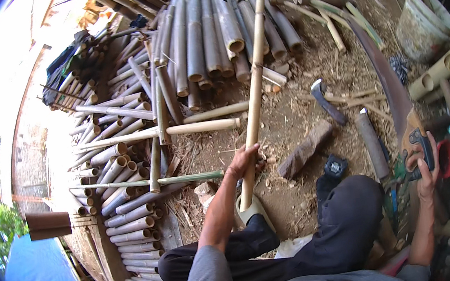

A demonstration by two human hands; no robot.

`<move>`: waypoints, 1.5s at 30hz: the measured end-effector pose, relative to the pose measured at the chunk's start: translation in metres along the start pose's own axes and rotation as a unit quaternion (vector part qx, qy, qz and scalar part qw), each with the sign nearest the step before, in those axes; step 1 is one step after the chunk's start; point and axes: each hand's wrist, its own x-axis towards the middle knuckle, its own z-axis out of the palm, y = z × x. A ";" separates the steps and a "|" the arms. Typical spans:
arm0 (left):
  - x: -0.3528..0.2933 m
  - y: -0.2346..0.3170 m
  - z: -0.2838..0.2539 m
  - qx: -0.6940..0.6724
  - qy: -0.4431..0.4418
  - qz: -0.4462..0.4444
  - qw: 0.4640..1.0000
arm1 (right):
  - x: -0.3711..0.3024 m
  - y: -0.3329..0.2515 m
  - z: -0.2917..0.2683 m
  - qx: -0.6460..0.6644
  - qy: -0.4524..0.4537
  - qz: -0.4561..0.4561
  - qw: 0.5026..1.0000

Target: The person sits on the ground and assembles a bamboo structure. They use a hammer to drive bamboo dowels into pre-cut holes in bamboo poles, securing the joints. The person also uses a hand saw to cut a bamboo pole to length and a knife to smooth the cut end before fitting it into the assembly.

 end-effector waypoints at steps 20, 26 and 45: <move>0.015 0.016 0.057 0.449 0.317 0.076 0.832 | 0.053 0.063 0.121 -0.151 -0.346 -0.003 0.926; 0.028 0.025 0.035 0.234 0.236 -0.039 0.943 | 0.092 0.092 0.152 -0.114 -0.443 -0.078 0.886; 0.046 0.000 0.008 0.349 0.092 0.026 0.932 | 0.117 0.125 0.227 -0.008 -0.511 -0.125 0.850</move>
